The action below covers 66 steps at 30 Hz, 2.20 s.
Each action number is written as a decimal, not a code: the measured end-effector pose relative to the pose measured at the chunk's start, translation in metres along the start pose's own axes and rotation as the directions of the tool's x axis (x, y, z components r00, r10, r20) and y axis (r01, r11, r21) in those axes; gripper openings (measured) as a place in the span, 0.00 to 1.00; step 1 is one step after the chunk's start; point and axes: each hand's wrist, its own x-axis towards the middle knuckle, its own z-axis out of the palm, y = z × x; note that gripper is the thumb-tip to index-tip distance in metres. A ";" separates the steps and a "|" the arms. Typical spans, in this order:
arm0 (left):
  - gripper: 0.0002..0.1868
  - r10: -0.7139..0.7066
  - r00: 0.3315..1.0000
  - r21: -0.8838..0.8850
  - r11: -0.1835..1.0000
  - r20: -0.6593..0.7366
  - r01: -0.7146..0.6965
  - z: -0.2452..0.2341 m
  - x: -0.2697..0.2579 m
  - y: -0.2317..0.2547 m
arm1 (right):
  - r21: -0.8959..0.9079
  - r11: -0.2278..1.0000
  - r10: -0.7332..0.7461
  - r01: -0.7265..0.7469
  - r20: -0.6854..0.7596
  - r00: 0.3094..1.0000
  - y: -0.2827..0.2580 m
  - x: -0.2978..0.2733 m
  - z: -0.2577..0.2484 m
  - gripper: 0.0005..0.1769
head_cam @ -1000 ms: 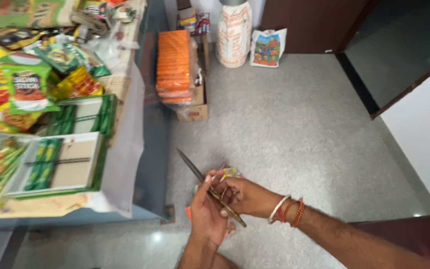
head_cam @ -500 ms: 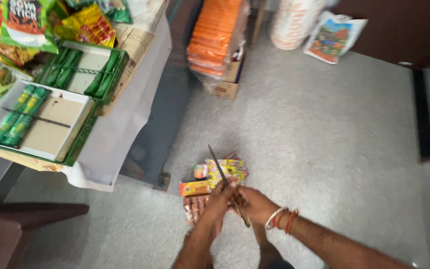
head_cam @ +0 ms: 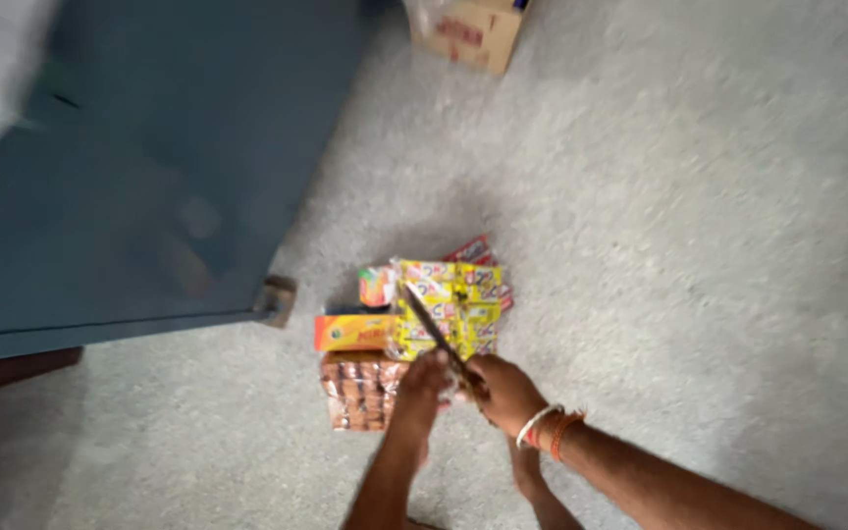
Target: The person unpacks various snack items from a large sack onto the floor, then uses scissors to cut open packages of biscuits and crackers. The person also arranges small green-wrapped items into a tray and places the cut packages onto a glass display counter.
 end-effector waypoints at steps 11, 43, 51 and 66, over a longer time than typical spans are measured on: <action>0.34 0.568 0.817 0.858 0.465 -0.100 -0.218 -0.138 0.289 -0.147 | 0.009 1.000 -0.026 0.028 -0.185 0.982 0.125 0.103 0.086 0.18; 0.37 0.393 0.886 0.283 0.903 -0.244 -0.323 0.022 0.185 -0.087 | 0.298 0.936 0.239 -0.185 -0.158 0.958 0.117 0.100 0.054 0.13; 0.59 0.279 0.876 0.407 0.907 -0.393 -0.107 0.009 0.236 -0.105 | 0.101 0.995 0.024 0.007 -0.307 0.951 0.146 0.129 0.078 0.13; 0.65 0.074 0.893 0.604 0.761 -0.443 0.237 0.018 0.247 -0.060 | 0.265 0.963 0.007 0.059 -0.242 0.970 0.179 0.159 0.080 0.24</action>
